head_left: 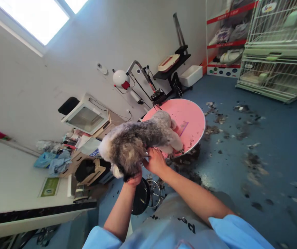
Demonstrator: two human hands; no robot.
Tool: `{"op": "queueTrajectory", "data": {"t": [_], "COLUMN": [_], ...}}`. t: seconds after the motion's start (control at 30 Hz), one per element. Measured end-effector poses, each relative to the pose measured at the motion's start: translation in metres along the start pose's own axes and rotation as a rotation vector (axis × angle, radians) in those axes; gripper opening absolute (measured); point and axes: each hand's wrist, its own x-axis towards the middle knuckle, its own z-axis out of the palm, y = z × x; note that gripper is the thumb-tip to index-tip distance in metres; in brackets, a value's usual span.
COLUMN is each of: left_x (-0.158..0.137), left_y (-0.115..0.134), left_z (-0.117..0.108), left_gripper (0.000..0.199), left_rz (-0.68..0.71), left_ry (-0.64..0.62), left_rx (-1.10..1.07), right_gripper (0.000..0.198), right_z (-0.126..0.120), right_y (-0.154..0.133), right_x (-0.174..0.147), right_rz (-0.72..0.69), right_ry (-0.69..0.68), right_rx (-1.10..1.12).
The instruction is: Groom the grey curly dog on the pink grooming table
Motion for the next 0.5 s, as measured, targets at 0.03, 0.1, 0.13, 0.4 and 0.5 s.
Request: {"op": "queueTrajectory", "data": {"t": [0.03,0.1,0.13,0.4,0.5], "left_x": [0.001,0.002,0.002,-0.006,-0.003], "left_y": [0.000,0.001,0.002,0.004,0.005], "left_z": [0.001,0.001,0.001,-0.013,-0.007], "left_gripper": [0.045,0.044,0.045,0.054,0.050], "left_rz": [-0.015,-0.043,-0.059,-0.072,-0.078], "left_ry": [-0.016,-0.033,-0.040,-0.087,-0.033], "left_rx": [-0.022,-0.042,-0.051,-0.151,-0.102], "right_gripper": [0.029,0.028,0.030,0.035,0.035], "right_z": [-0.001,-0.001,0.000,0.000,0.003], "right_y": [-0.001,-0.001,0.000,-0.007,-0.003], "right_x": [0.001,0.000,-0.003,-0.004,-0.006], "right_rz": [-0.013,-0.022,-0.011,0.027,0.066], "right_ry": [-0.023,-0.062,-0.075,-0.030,-0.076], "right_rx": [-0.005,0.002,0.012,0.078,0.083]}}
